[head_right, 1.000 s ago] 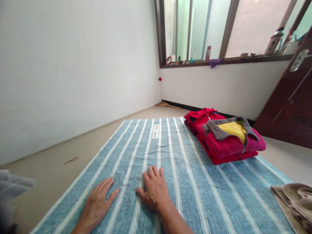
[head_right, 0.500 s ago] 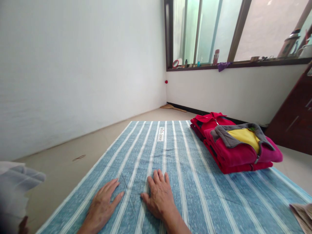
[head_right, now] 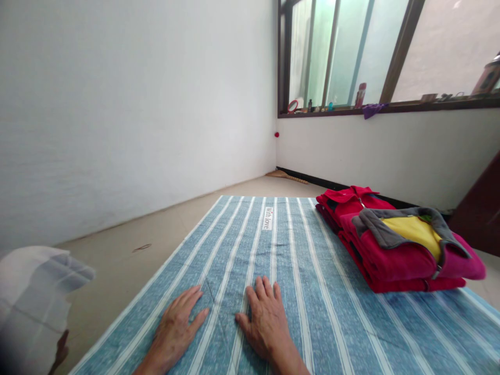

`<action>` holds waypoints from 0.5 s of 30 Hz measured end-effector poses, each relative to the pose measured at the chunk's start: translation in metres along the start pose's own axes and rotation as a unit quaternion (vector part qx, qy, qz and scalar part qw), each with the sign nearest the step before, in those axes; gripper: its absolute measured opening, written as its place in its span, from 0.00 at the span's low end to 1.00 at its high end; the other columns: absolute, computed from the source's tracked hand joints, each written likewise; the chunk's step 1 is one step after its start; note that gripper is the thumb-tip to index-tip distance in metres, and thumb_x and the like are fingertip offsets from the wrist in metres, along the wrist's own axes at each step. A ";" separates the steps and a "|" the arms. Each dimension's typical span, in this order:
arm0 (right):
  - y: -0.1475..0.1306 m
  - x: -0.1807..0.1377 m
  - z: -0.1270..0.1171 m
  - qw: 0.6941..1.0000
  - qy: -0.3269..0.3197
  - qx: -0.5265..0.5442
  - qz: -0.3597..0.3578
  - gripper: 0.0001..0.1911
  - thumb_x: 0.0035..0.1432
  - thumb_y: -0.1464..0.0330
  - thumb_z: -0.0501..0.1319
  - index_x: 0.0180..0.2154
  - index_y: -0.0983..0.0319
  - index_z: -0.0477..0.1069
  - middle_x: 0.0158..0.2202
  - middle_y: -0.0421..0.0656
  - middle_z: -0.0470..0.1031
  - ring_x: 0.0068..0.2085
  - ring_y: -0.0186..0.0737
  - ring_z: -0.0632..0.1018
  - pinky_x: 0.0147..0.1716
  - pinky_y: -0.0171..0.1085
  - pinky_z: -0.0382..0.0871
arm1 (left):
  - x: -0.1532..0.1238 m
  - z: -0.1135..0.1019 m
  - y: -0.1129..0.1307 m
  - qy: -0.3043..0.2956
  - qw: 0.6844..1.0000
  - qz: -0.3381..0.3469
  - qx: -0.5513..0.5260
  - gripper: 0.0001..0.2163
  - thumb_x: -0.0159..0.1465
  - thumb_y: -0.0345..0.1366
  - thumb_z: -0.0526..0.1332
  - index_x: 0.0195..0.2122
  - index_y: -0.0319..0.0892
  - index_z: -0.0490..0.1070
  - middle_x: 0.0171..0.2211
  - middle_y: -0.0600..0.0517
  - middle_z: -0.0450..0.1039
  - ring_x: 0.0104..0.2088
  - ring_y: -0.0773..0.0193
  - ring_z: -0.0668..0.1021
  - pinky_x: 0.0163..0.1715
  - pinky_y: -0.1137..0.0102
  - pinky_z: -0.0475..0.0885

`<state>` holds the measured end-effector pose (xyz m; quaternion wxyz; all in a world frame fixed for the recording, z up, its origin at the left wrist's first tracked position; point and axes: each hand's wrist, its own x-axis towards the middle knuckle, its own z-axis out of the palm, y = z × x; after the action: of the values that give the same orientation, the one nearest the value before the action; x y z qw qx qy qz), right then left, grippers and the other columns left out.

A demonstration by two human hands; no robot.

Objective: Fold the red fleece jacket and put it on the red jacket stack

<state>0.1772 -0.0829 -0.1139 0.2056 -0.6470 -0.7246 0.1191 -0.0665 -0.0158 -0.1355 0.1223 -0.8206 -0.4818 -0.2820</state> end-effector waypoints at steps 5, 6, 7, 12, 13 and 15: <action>-0.003 -0.001 -0.002 1.000 -0.017 -0.011 0.011 0.28 0.59 0.52 0.53 0.58 0.56 0.62 0.63 0.47 0.56 0.65 0.52 0.53 0.61 0.54 0.44 | -0.002 -0.003 0.001 -0.003 1.000 0.003 -0.002 0.15 0.60 0.45 0.56 0.43 0.43 0.72 0.47 0.44 0.75 0.48 0.52 0.76 0.46 0.57 0.73; -0.005 -0.001 -0.004 1.000 -0.022 -0.016 0.014 0.28 0.59 0.53 0.53 0.58 0.56 0.62 0.63 0.48 0.56 0.65 0.52 0.53 0.61 0.54 0.44 | -0.003 -0.004 0.002 -0.003 1.000 0.001 -0.006 0.15 0.60 0.45 0.56 0.43 0.43 0.72 0.47 0.44 0.75 0.48 0.52 0.76 0.46 0.57 0.73; -0.006 -0.002 -0.005 0.999 -0.025 -0.021 0.016 0.28 0.59 0.53 0.53 0.58 0.56 0.62 0.63 0.48 0.56 0.65 0.52 0.53 0.61 0.54 0.44 | -0.003 -0.004 0.002 -0.003 1.000 -0.003 -0.011 0.15 0.60 0.45 0.56 0.43 0.43 0.72 0.47 0.44 0.75 0.48 0.52 0.76 0.46 0.57 0.74; -0.009 -0.003 -0.007 0.998 -0.032 -0.045 0.011 0.28 0.60 0.53 0.51 0.59 0.57 0.62 0.64 0.48 0.56 0.64 0.51 0.53 0.61 0.54 0.46 | 0.007 -0.022 0.016 -0.026 0.996 -0.055 -0.066 0.14 0.60 0.44 0.57 0.41 0.44 0.73 0.44 0.45 0.77 0.46 0.53 0.77 0.46 0.59 0.74; -0.008 -0.003 -0.006 0.998 -0.034 -0.049 0.012 0.29 0.60 0.53 0.51 0.59 0.57 0.61 0.64 0.47 0.55 0.64 0.51 0.53 0.61 0.54 0.46 | 0.010 -0.031 0.023 -0.046 0.992 -0.071 -0.089 0.14 0.61 0.45 0.56 0.41 0.44 0.73 0.43 0.46 0.77 0.45 0.54 0.78 0.46 0.61 0.74; -0.006 -0.004 -0.002 0.998 -0.038 -0.058 0.013 0.29 0.60 0.52 0.50 0.59 0.56 0.61 0.64 0.46 0.55 0.65 0.50 0.53 0.61 0.54 0.46 | 0.016 -0.058 0.040 -0.104 0.979 -0.096 -0.146 0.14 0.62 0.46 0.55 0.43 0.45 0.74 0.42 0.48 0.77 0.44 0.56 0.78 0.45 0.63 0.75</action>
<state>0.1732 -0.0874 -0.1098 0.1386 -0.6623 -0.7290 0.1034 -0.0462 -0.0520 -0.0766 -0.0773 -0.8045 -0.5217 -0.2734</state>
